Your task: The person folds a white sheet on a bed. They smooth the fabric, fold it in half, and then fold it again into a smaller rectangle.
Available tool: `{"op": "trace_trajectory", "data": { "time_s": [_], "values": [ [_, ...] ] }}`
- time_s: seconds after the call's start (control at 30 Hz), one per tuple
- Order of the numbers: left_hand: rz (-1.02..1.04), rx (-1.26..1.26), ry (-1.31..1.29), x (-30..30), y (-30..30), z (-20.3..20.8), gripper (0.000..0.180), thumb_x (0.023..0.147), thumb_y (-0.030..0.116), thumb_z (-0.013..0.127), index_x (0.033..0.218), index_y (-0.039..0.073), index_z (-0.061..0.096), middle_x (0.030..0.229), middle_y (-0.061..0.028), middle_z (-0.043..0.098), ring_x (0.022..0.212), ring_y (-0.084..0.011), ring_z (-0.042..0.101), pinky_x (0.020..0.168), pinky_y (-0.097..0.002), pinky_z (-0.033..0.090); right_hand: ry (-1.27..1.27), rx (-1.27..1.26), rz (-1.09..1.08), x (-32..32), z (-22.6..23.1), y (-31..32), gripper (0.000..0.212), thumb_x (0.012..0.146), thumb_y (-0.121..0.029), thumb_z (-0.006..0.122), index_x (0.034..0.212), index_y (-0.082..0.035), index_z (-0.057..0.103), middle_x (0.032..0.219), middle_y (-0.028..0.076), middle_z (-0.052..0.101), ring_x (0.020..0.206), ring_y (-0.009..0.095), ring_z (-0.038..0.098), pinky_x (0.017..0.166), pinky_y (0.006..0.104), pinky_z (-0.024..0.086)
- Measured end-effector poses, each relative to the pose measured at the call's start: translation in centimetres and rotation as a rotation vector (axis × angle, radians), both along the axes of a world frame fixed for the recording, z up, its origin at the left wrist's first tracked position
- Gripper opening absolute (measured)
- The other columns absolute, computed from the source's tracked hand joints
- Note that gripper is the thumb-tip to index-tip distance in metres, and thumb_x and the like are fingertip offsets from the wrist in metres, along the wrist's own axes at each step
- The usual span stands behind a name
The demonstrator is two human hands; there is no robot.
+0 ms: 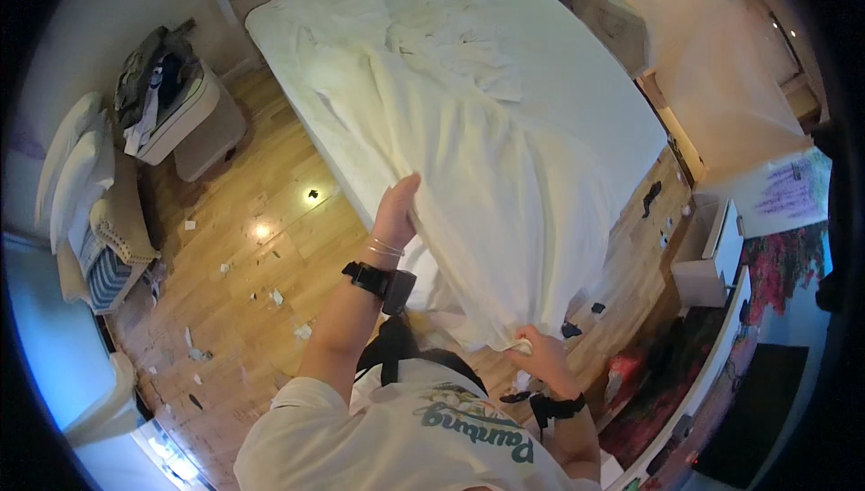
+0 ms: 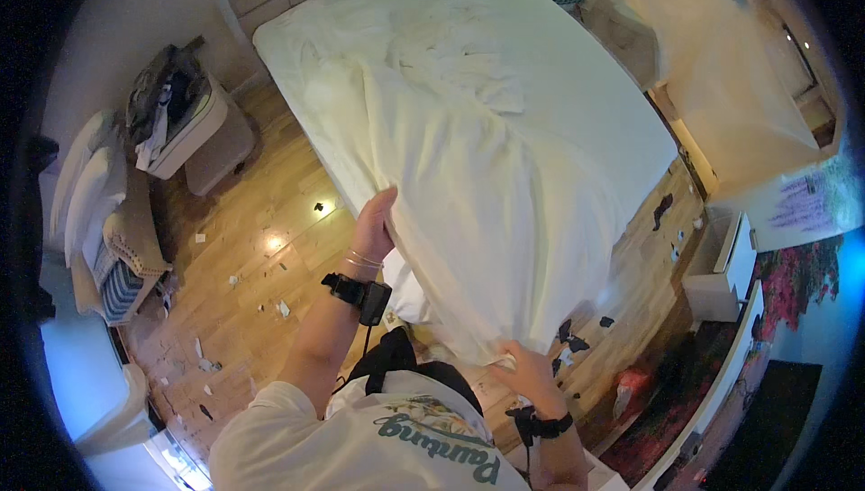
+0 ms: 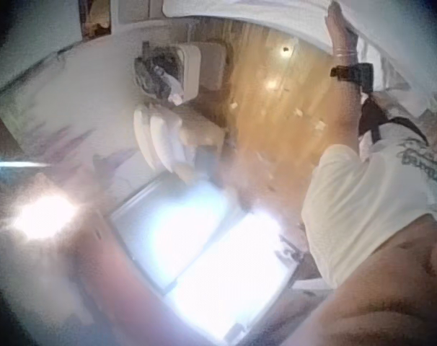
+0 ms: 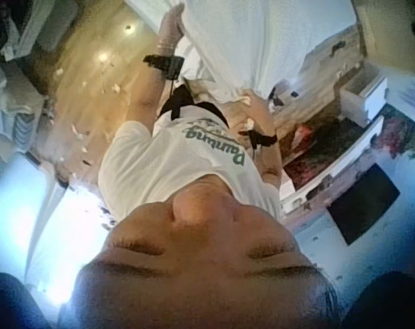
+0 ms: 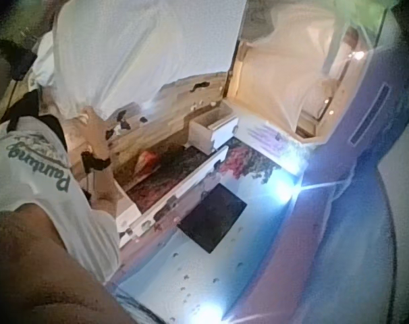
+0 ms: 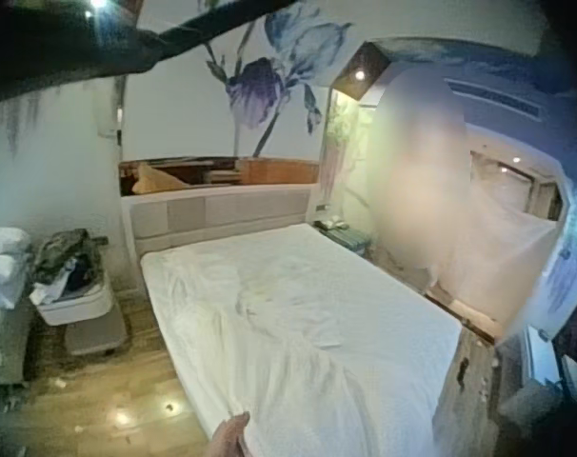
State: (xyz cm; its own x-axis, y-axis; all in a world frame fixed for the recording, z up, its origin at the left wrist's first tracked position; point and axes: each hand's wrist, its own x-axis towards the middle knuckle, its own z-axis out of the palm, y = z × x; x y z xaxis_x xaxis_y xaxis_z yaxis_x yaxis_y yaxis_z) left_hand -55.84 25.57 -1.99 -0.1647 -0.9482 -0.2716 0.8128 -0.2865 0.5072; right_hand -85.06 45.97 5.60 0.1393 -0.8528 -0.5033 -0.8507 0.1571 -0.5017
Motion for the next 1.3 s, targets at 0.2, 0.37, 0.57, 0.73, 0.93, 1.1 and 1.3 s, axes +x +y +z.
{"op": "trace_trajectory", "data": {
  "time_s": [0.2,0.37,0.57,0.73,0.93,1.1,1.3],
  "values": [
    [0.109,0.486,-0.169,2.2,3.4,-12.2,0.027,0.090,0.014,0.051,0.108,-0.006,0.054,0.097,-0.0150,0.064,0.084,-0.0263,0.064,0.080,-0.0390,0.053,0.216,-0.058,0.273,-1.0,-7.2,3.7,0.026,0.082,-0.029,0.063,0.098,-0.008,0.061,0.075,0.016,0.062,0.078,0.035,0.063,0.067,0.0452,0.048],
    [0.044,0.415,-0.150,4.8,6.5,-11.8,0.027,0.088,0.011,0.051,0.110,-0.005,0.052,0.098,-0.0164,0.062,0.086,-0.0285,0.063,0.076,-0.0410,0.053,0.148,-0.076,0.385,4.9,-11.8,2.6,0.035,0.079,-0.027,0.066,0.105,-0.005,0.058,0.094,0.019,0.060,0.092,0.039,0.059,0.075,0.0465,0.048],
    [-0.162,0.236,-0.141,4.3,6.9,-9.6,0.042,0.099,0.030,0.041,0.125,-0.002,0.046,0.116,-0.0140,0.059,0.104,-0.0272,0.059,0.093,-0.0410,0.047,-0.295,-0.634,0.062,17.8,-9.8,-6.0,0.058,0.077,-0.019,0.066,0.128,-0.003,0.044,0.122,0.022,0.048,0.111,0.038,0.049,0.094,0.0440,0.042],
    [-0.196,0.357,0.007,5.4,5.4,-7.5,0.040,0.099,0.033,0.040,0.122,0.002,0.050,0.110,-0.0107,0.062,0.096,-0.0245,0.060,0.085,-0.0374,0.049,-0.336,-0.405,-0.222,21.6,-10.5,-13.5,0.038,0.078,-0.015,0.061,0.113,-0.003,0.056,0.098,0.019,0.059,0.089,0.036,0.059,0.077,0.0407,0.048],
    [-0.321,0.574,-0.219,12.1,2.6,-14.2,0.015,0.086,0.019,0.055,0.089,0.004,0.055,0.064,-0.0012,0.051,0.056,-0.0150,0.050,0.056,-0.0305,0.042,-0.252,-0.378,-0.357,22.0,-14.0,-14.7,0.021,0.081,-0.010,0.056,0.099,0.000,0.062,0.078,0.014,0.061,0.071,0.028,0.060,0.065,0.0361,0.047],
    [-0.223,0.610,-0.626,14.8,-0.3,-15.8,0.013,0.084,0.012,0.055,0.094,0.004,0.051,0.062,-0.0009,0.045,0.055,-0.0119,0.046,0.056,-0.0271,0.042,-0.495,-0.164,-0.659,21.1,-12.1,-13.6,0.016,0.084,-0.004,0.054,0.098,0.001,0.061,0.075,0.006,0.058,0.069,0.011,0.053,0.064,0.0260,0.043],
    [-0.314,0.438,-0.812,10.7,-2.2,-15.7,0.033,0.089,0.022,0.056,0.115,0.004,0.048,0.098,-0.0092,0.054,0.081,-0.0191,0.054,0.066,-0.0315,0.047,-0.393,-0.090,-0.621,23.7,-10.2,-13.5,0.015,0.089,-0.009,0.055,0.098,0.002,0.061,0.076,0.004,0.057,0.071,0.009,0.051,0.065,0.0244,0.042]
  ]
}}
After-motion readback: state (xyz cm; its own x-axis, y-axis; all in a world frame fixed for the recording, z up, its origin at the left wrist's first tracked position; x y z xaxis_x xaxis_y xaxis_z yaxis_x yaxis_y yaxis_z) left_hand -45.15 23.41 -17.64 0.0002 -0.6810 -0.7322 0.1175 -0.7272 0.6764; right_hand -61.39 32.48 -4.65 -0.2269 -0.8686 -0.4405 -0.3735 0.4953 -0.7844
